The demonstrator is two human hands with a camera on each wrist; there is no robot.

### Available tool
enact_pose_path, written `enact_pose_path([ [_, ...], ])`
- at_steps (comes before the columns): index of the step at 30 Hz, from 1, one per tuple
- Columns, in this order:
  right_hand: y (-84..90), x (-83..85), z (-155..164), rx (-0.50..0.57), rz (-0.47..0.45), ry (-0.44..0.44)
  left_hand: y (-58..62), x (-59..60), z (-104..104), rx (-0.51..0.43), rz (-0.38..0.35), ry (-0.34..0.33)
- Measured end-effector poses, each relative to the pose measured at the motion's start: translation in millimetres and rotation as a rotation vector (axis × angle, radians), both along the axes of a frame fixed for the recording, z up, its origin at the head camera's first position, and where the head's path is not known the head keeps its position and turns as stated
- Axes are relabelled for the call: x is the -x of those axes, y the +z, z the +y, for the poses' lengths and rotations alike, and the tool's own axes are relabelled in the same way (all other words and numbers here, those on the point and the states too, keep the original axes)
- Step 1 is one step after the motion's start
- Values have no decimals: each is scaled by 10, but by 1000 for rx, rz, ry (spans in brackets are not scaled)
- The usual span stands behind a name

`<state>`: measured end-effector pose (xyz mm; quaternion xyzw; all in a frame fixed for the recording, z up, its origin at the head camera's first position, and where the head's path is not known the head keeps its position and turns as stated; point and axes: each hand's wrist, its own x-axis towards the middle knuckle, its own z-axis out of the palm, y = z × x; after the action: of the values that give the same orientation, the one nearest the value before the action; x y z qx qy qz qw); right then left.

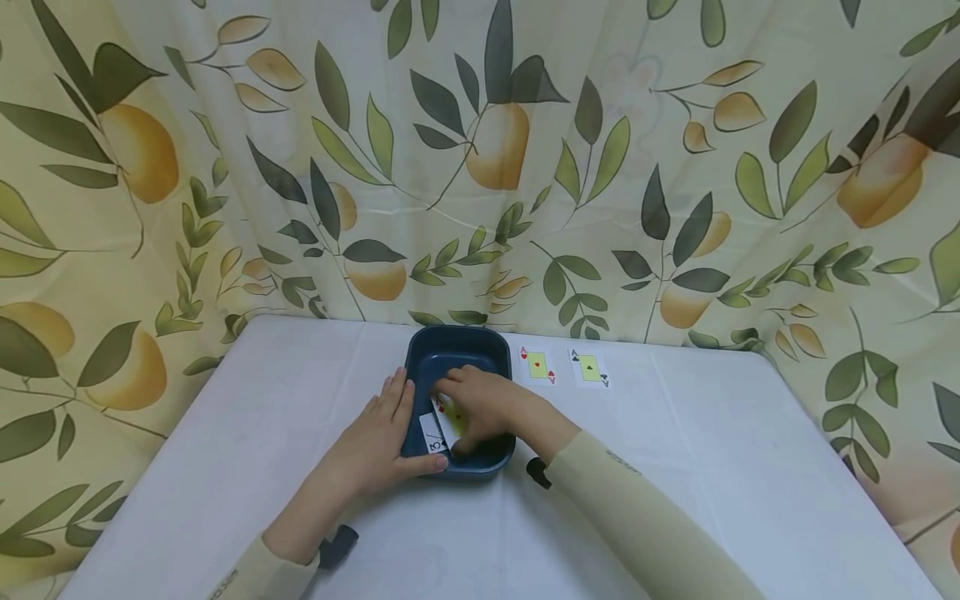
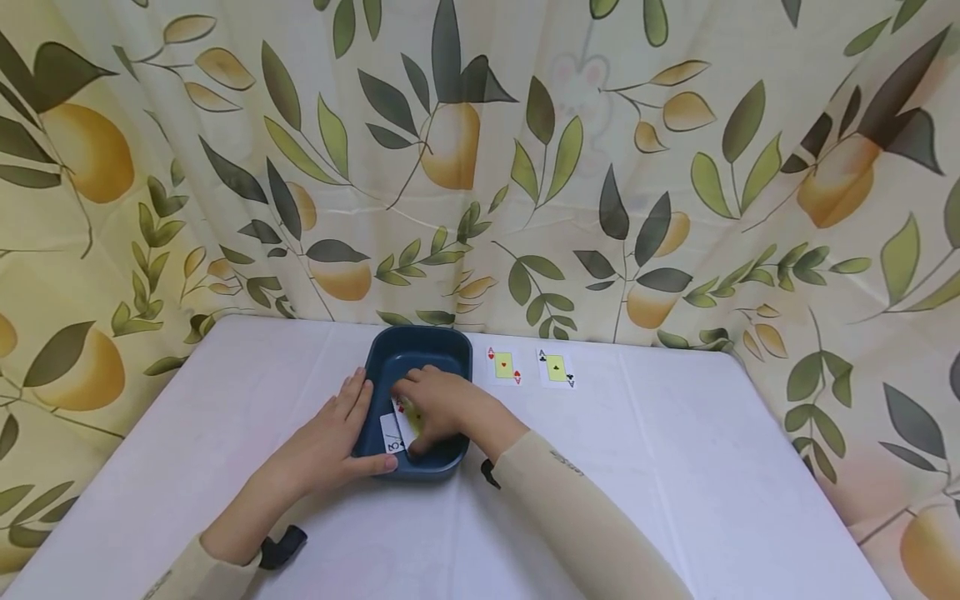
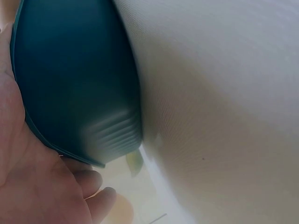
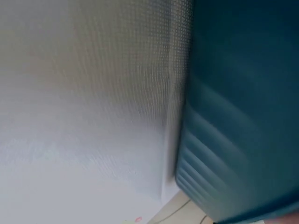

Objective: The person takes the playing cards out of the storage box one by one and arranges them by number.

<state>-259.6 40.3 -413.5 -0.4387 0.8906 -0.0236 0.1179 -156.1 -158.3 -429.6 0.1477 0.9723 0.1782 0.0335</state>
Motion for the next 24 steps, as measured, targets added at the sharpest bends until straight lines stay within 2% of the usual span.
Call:
enact_pose_path([
  [5, 100, -35, 68, 95, 17, -25, 1, -1, 6, 1, -3, -4],
  [11, 365, -73, 221, 201, 29, -93, 18, -13, 12, -1, -18, 13],
  [18, 587, -44, 560, 227, 56, -182, 30, -27, 31, -11, -11, 18],
  [24, 611, 42, 873, 219, 83, -231, 30, -38, 37, -16, -8, 28],
])
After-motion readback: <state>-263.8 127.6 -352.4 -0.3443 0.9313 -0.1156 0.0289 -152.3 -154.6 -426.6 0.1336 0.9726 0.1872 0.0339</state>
